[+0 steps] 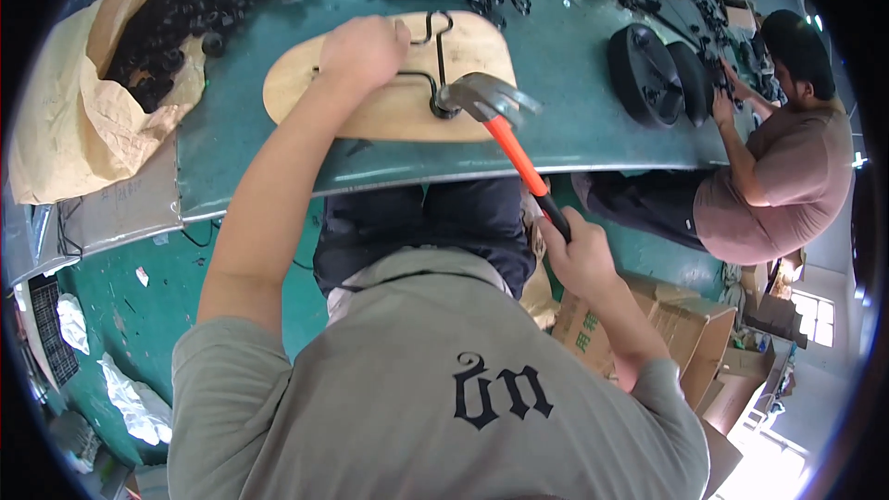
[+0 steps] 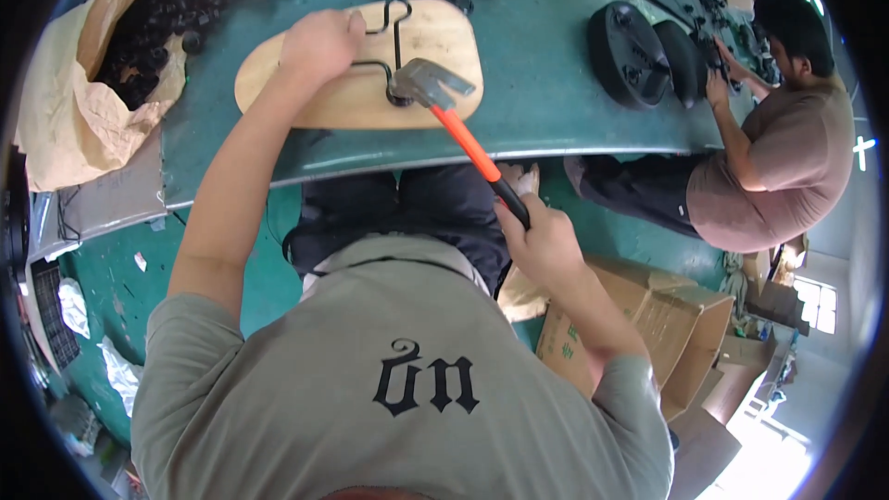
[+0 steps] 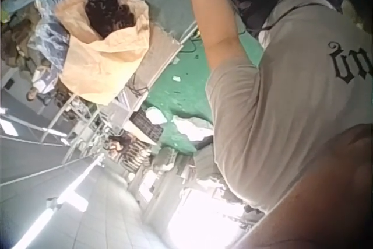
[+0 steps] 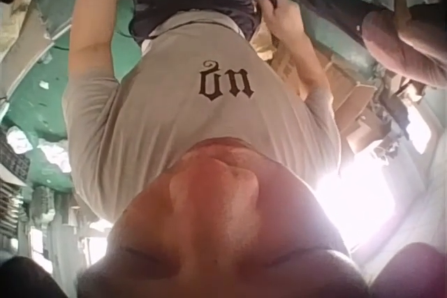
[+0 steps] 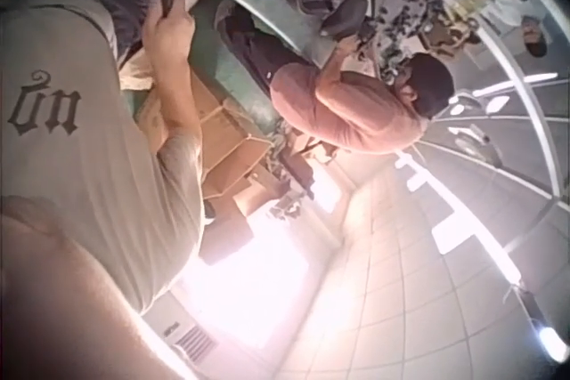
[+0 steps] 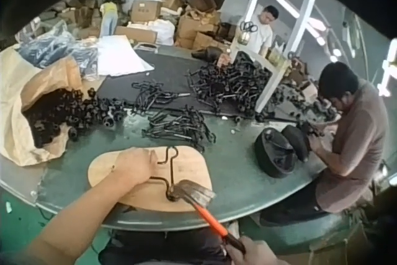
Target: Assembling bicycle seats by hammering plastic caps into the base to secure the metal rails while using a template jig.
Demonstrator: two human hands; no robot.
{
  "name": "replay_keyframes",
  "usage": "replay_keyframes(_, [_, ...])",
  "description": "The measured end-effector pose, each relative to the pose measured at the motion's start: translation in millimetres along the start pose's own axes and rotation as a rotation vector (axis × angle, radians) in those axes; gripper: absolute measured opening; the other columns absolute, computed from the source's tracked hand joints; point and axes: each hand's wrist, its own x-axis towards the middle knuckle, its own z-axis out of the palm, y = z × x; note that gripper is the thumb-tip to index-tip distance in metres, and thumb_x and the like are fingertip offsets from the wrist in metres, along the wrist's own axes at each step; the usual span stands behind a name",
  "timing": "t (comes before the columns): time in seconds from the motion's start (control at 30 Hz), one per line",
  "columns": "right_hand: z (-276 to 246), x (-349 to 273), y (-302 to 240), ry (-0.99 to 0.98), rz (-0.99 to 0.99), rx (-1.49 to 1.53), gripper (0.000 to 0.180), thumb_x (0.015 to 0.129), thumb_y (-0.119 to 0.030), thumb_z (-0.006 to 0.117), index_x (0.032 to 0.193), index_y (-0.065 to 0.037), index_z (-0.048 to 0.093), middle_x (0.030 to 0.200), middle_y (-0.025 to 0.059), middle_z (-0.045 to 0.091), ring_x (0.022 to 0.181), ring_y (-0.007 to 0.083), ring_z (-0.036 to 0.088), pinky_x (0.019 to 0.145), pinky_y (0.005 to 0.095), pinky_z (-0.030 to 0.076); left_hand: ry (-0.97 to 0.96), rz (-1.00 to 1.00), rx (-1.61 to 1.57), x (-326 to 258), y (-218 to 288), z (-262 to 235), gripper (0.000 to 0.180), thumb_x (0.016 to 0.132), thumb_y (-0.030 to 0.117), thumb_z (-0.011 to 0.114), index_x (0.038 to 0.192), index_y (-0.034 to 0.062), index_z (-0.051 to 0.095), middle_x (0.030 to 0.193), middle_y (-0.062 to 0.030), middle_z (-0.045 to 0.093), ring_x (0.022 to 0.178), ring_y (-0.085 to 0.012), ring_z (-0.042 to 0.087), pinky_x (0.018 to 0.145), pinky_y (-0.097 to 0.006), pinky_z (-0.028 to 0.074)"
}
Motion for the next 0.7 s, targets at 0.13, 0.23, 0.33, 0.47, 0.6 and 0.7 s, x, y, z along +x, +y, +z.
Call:
replay_keyframes(0.13, [-21, 21, -2, 0.117, 0.052, 0.091, 0.029, 0.104, -0.025, 0.071, 0.095, 0.002, 0.067, 0.065, 0.0182, 0.062, 0.054, 0.0316, 0.061, 0.055, 0.0389, 0.049, -0.042, 0.006, 0.042, 14, -9, 9, 0.050, 0.103, 0.030, 0.041, 0.094, 0.0006, 0.080, 0.108, -0.0234, 0.076, 0.102, -0.0420, 0.073, 0.095, -0.051, 0.057])
replay_keyframes(0.23, [-24, 34, 9, 0.230, 0.139, 0.172, 0.029, 0.104, -0.026, 0.071, 0.095, 0.001, 0.068, 0.065, 0.0177, 0.061, 0.053, 0.0292, 0.057, 0.055, 0.0375, 0.048, -0.094, 0.061, 0.115, 21, -18, 16, 0.051, 0.104, 0.031, 0.041, 0.095, 0.0006, 0.080, 0.109, -0.0236, 0.076, 0.103, -0.0420, 0.073, 0.095, -0.052, 0.057])
replay_keyframes(0.33, [-21, 55, 30, 0.298, 0.219, 0.037, 0.036, 0.105, -0.035, 0.068, 0.097, 0.000, 0.068, 0.067, 0.0164, 0.060, 0.062, 0.0303, 0.057, 0.058, 0.0409, 0.047, -0.118, 0.043, 0.137, 15, -15, 18, 0.053, 0.105, 0.035, 0.041, 0.097, -0.0004, 0.080, 0.108, -0.0247, 0.076, 0.103, -0.0423, 0.073, 0.094, -0.053, 0.057])
replay_keyframes(0.47, [-1, 74, 72, 0.380, 0.225, -0.252, 0.037, 0.102, -0.037, 0.070, 0.107, 0.000, 0.065, 0.089, 0.0264, 0.071, 0.081, 0.0493, 0.070, 0.068, 0.0539, 0.057, -0.117, -0.083, 0.063, -4, -7, 12, 0.049, 0.105, 0.039, 0.050, 0.097, -0.0014, 0.077, 0.103, -0.0258, 0.075, 0.102, -0.0437, 0.071, 0.093, -0.053, 0.056])
replay_keyframes(0.6, [11, 82, 84, 0.392, 0.184, -0.284, 0.040, 0.100, -0.032, 0.072, 0.118, 0.002, 0.061, 0.108, 0.0255, 0.067, 0.093, 0.0471, 0.069, 0.075, 0.0517, 0.058, 0.338, 0.058, 0.012, 9, -41, -2, 0.029, 0.097, 0.030, 0.070, 0.107, 0.0028, 0.070, 0.106, -0.0197, 0.066, 0.102, -0.0416, 0.065, 0.090, -0.052, 0.055])
replay_keyframes(0.7, [10, 86, 81, 0.383, 0.150, -0.288, 0.039, 0.096, -0.025, 0.076, 0.119, 0.004, 0.065, 0.116, 0.0245, 0.061, 0.104, 0.0448, 0.064, 0.087, 0.0498, 0.056, 0.520, -0.004, 0.381, 37, -76, -23, 0.035, 0.093, 0.028, 0.076, 0.119, 0.0064, 0.067, 0.117, -0.0170, 0.064, 0.108, -0.0394, 0.065, 0.088, -0.051, 0.057])
